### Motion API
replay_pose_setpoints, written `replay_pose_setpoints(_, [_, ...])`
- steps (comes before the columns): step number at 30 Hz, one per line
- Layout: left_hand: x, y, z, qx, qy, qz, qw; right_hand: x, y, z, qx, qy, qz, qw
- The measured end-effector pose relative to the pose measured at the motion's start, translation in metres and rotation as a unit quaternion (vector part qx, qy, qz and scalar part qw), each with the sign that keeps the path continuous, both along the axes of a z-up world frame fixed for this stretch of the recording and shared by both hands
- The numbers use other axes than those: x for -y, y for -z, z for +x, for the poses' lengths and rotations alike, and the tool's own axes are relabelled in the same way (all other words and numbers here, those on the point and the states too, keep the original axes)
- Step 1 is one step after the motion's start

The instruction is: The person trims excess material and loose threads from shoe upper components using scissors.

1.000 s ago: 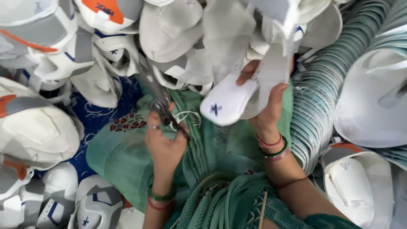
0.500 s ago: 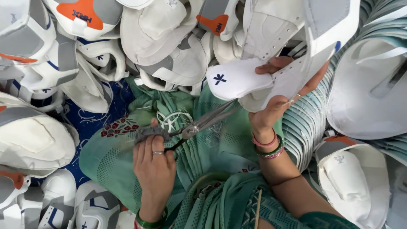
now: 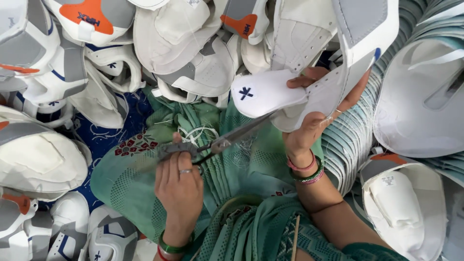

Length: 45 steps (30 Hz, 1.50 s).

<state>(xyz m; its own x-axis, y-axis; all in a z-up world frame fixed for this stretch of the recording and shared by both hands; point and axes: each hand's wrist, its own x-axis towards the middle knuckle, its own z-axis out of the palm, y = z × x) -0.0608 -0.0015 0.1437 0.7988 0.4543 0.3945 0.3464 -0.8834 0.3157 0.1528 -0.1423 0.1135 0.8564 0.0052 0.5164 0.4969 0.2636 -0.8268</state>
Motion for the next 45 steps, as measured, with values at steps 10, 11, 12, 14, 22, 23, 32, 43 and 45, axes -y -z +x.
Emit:
replay_pose_setpoints(10, [0.005, -0.034, 0.022, 0.178, 0.05, -0.456, 0.871, 0.016, -0.009, 0.004, -0.215, -0.402, 0.267, 0.849])
replay_pose_setpoints(11, [0.008, -0.024, 0.028, 0.179, 0.048, -0.454, 0.872, 0.012, -0.01, -0.003, -0.215, -0.405, 0.268, 0.847])
replay_pose_setpoints(12, [0.011, -0.015, 0.031, 0.211, 0.075, -0.497, 0.838, 0.008, -0.01, -0.012, -0.25, -0.422, 0.285, 0.823])
replay_pose_setpoints(14, [0.016, 0.014, 0.03, 0.243, 0.096, -0.537, 0.802, 0.002, -0.014, -0.024, -0.289, -0.442, 0.3, 0.795])
replay_pose_setpoints(22, [-0.014, 0.01, 0.024, 0.176, 0.064, -0.372, 0.909, 0.028, 0.031, 0.035, -0.447, -0.4, 0.23, 0.767])
replay_pose_setpoints(23, [-0.016, 0.003, 0.024, 0.178, 0.068, -0.372, 0.908, 0.023, 0.021, 0.034, -0.443, -0.399, 0.23, 0.769])
replay_pose_setpoints(32, [0.009, 0.052, -0.016, 0.024, 0.076, -0.224, 0.971, 0.008, -0.021, 0.013, -0.288, -0.336, 0.285, 0.85])
replay_pose_setpoints(43, [0.028, 0.039, 0.003, 0.041, 0.196, -0.488, 0.849, -0.005, -0.017, 0.002, -0.272, -0.381, 0.306, 0.829])
replay_pose_setpoints(45, [0.027, 0.029, 0.003, 0.014, 0.143, -0.494, 0.858, -0.003, -0.014, 0.005, -0.272, -0.38, 0.309, 0.828])
